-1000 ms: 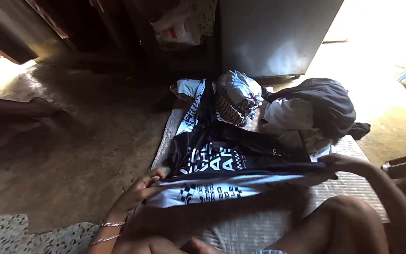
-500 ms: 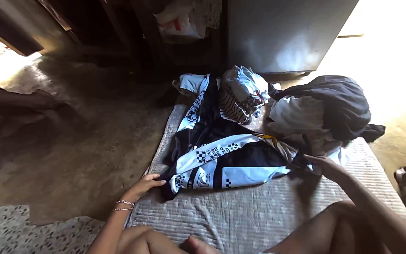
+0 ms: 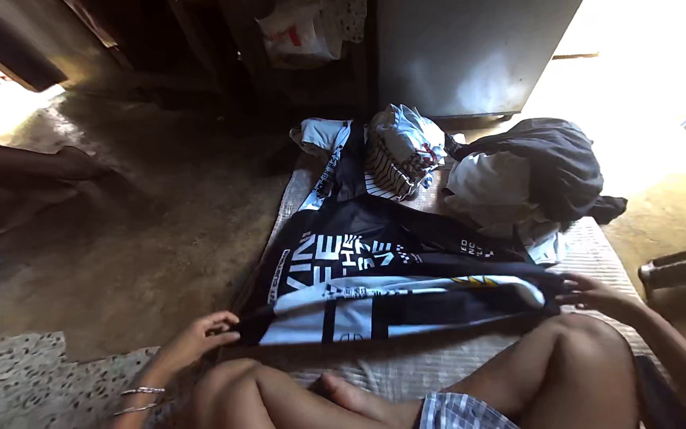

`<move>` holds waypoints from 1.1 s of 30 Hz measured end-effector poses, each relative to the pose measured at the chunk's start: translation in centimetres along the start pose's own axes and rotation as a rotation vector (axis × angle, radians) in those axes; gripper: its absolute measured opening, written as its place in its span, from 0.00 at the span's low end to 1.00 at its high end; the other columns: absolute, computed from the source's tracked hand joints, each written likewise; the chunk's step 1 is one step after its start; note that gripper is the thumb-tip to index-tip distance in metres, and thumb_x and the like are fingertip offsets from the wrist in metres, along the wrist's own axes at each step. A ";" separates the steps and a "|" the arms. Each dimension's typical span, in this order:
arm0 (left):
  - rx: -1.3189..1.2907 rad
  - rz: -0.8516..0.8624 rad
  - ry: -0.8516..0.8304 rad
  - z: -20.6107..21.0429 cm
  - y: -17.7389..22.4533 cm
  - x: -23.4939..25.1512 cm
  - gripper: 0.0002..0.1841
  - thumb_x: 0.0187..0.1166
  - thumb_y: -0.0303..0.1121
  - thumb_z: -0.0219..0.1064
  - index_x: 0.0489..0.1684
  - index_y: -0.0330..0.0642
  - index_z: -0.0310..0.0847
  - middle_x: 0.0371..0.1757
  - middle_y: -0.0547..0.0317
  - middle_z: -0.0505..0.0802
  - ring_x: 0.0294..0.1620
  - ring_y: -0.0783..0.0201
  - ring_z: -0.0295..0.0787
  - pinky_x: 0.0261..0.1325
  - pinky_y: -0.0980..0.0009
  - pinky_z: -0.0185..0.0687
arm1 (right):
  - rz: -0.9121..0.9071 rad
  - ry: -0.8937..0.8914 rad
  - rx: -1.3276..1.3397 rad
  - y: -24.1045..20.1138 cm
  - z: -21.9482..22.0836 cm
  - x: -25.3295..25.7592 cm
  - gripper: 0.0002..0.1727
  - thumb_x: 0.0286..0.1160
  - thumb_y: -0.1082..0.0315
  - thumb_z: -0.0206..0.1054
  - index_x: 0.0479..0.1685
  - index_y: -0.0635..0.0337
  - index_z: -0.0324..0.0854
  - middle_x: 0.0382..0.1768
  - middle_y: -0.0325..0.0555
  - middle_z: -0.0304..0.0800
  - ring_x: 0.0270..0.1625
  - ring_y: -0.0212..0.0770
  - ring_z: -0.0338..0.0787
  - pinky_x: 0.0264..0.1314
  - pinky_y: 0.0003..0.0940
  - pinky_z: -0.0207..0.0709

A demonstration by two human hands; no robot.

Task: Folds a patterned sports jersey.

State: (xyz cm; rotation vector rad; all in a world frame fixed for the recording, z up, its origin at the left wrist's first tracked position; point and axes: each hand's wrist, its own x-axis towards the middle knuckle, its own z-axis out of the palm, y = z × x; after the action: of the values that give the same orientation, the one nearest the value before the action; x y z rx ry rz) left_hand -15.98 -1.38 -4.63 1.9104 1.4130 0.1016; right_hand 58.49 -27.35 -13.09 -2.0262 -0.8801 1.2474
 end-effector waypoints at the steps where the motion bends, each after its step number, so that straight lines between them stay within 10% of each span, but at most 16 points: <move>1: 0.074 -0.054 -0.086 0.7 -1.0 -0.1 0.15 0.74 0.21 0.73 0.58 0.24 0.83 0.49 0.37 0.91 0.49 0.53 0.88 0.61 0.54 0.81 | 0.008 -0.042 -0.076 1.2 0.3 0.4 0.32 0.69 0.84 0.68 0.76 0.70 0.67 0.56 0.62 0.83 0.51 0.47 0.84 0.54 0.46 0.79; 8: 0.233 -0.107 -0.214 2.0 -4.4 -0.6 0.17 0.76 0.24 0.74 0.63 0.40 0.89 0.63 0.44 0.92 0.69 0.47 0.84 0.79 0.49 0.67 | -0.030 0.014 -0.217 3.2 0.6 1.2 0.36 0.61 0.83 0.74 0.75 0.71 0.68 0.55 0.67 0.85 0.51 0.50 0.86 0.59 0.47 0.79; 12: 0.268 -0.146 -0.262 1.9 -3.8 -0.2 0.24 0.71 0.24 0.78 0.68 0.45 0.86 0.70 0.41 0.87 0.79 0.41 0.73 0.86 0.47 0.56 | 0.035 0.263 -0.510 -0.3 1.6 0.8 0.33 0.69 0.79 0.72 0.75 0.80 0.66 0.67 0.85 0.73 0.68 0.79 0.79 0.68 0.72 0.72; 15: 0.224 -0.086 -0.212 2.8 -4.2 0.6 0.13 0.73 0.20 0.74 0.54 0.29 0.87 0.58 0.34 0.89 0.68 0.41 0.80 0.77 0.50 0.67 | 0.133 0.199 -0.380 -4.0 4.7 0.2 0.25 0.91 0.62 0.56 0.69 0.80 0.72 0.61 0.77 0.83 0.61 0.67 0.87 0.67 0.62 0.76; 18: 0.288 -0.187 -0.288 2.7 -3.6 1.7 0.10 0.80 0.20 0.66 0.54 0.25 0.84 0.56 0.32 0.88 0.61 0.43 0.84 0.70 0.48 0.72 | 0.272 0.061 -0.508 -7.1 9.0 -0.6 0.32 0.88 0.49 0.60 0.64 0.77 0.78 0.63 0.75 0.83 0.68 0.68 0.84 0.71 0.67 0.71; 23: 0.811 -0.467 -0.185 4.8 4.4 0.9 0.21 0.78 0.30 0.70 0.65 0.25 0.80 0.70 0.21 0.81 0.76 0.25 0.73 0.76 0.26 0.60 | 0.206 0.086 -0.240 -6.0 9.7 0.4 0.17 0.78 0.69 0.69 0.54 0.77 0.79 0.46 0.64 0.86 0.45 0.52 0.86 0.52 0.53 0.79; 27: 0.765 -0.007 -0.043 10.7 12.0 -0.1 0.22 0.82 0.30 0.64 0.73 0.32 0.78 0.74 0.28 0.81 0.77 0.28 0.74 0.73 0.30 0.65 | 0.158 0.067 -0.197 -5.5 8.6 0.7 0.22 0.82 0.67 0.67 0.66 0.76 0.75 0.60 0.74 0.82 0.61 0.63 0.83 0.66 0.63 0.73; 33: 0.841 0.129 -0.284 13.8 12.0 3.4 0.21 0.86 0.28 0.57 0.76 0.34 0.75 0.67 0.31 0.86 0.70 0.33 0.82 0.70 0.38 0.72 | 0.041 0.110 0.037 -5.2 8.9 -0.3 0.11 0.76 0.76 0.66 0.52 0.71 0.74 0.37 0.52 0.79 0.34 0.40 0.79 0.39 0.41 0.78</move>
State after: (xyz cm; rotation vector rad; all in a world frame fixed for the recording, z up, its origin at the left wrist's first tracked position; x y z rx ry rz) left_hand 1.36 -6.92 -8.52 2.5424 1.2244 -0.7885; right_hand 49.10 -23.14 -12.32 -2.0719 -0.7618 1.1538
